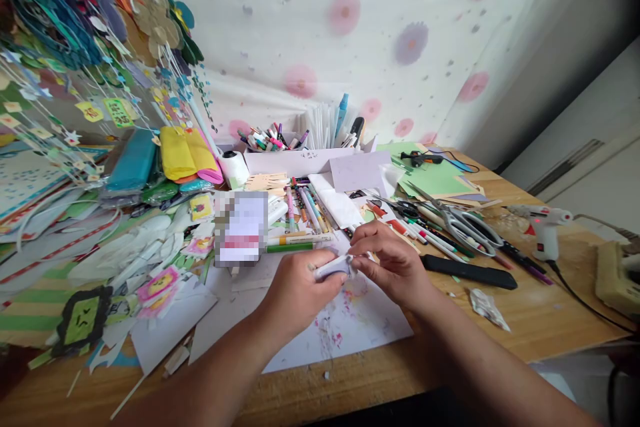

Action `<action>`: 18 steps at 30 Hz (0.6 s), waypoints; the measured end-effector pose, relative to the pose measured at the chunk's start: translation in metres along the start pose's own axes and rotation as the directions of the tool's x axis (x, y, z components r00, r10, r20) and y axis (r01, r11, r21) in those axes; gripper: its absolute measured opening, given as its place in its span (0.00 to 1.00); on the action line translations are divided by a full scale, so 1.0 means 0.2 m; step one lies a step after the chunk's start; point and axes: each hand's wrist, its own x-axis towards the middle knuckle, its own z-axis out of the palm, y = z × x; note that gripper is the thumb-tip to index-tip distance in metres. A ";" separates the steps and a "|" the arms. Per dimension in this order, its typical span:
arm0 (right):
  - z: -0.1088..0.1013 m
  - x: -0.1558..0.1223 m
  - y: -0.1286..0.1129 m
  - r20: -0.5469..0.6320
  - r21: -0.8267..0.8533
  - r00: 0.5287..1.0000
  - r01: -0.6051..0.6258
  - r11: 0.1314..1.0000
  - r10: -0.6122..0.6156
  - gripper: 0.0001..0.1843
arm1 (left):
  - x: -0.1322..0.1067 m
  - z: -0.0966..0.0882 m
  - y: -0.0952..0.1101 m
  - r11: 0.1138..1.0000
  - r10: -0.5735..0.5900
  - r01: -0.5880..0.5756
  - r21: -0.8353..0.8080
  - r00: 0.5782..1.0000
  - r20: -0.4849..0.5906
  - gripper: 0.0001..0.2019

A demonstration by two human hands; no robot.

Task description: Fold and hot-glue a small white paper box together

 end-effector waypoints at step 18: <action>-0.04 0.02 -0.03 0.283 0.076 0.955 -0.110 0.991 0.084 0.05 | 0.02 -0.03 -0.02 0.986 0.158 -0.159 -0.048 0.987 -0.032 0.10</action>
